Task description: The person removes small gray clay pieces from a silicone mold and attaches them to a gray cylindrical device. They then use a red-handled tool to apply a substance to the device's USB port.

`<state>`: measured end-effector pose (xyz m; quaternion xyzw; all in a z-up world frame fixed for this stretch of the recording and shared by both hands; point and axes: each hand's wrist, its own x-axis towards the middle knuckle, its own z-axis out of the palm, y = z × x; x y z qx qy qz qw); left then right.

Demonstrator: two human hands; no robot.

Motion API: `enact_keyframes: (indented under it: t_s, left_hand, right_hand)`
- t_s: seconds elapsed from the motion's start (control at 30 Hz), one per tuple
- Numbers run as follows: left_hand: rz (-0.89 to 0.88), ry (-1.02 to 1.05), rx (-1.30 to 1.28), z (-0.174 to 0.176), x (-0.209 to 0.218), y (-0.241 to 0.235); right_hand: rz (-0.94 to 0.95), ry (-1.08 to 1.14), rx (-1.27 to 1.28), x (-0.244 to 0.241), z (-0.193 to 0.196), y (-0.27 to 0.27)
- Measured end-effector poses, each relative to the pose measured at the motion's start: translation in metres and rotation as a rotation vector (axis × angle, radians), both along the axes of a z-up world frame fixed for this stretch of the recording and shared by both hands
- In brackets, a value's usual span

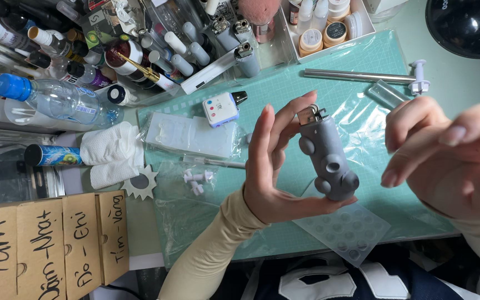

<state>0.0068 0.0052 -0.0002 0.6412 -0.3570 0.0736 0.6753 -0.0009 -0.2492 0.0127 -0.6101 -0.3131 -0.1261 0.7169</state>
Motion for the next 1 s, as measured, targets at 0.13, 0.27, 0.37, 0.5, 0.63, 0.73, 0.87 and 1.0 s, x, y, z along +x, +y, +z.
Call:
enact_keyframes:
  t_s: [0.13, 0.27, 0.37, 0.5, 0.63, 0.73, 0.87, 1.0]
  left_hand:
    - [0.002, 0.024, -0.008, -0.001, 0.002, -0.001]
    - [0.009, 0.024, -0.007, -0.001, 0.001, -0.001]
    - [0.0, 0.022, -0.002, -0.001, 0.002, 0.0]
    - [0.005, 0.011, 0.003, -0.001, 0.002, -0.001]
    - [0.025, 0.013, -0.004, -0.003, -0.001, -0.002]
    - [0.059, 0.042, -0.051, -0.004, -0.002, -0.003]
    - [0.023, 0.121, -0.137, -0.002, -0.003, 0.0]
    - [-0.066, 0.175, -0.176, 0.001, -0.003, 0.004]
  right_hand:
    - [0.114, 0.304, 0.072, -0.013, -0.008, -0.013]
    - [0.123, 0.343, 0.049, -0.014, -0.01, -0.01]
    - [0.129, 0.35, 0.038, -0.011, -0.005, -0.005]
    - [0.152, 0.388, 0.071, -0.01, 0.0, -0.002]
    - [0.133, 0.315, 0.029, -0.011, -0.002, 0.003]
    - [0.038, 0.096, -0.003, -0.01, -0.008, 0.011]
    - [-0.109, -0.411, -0.146, -0.005, -0.017, 0.011]
    - [-0.023, -0.372, -0.13, -0.009, -0.027, 0.003]
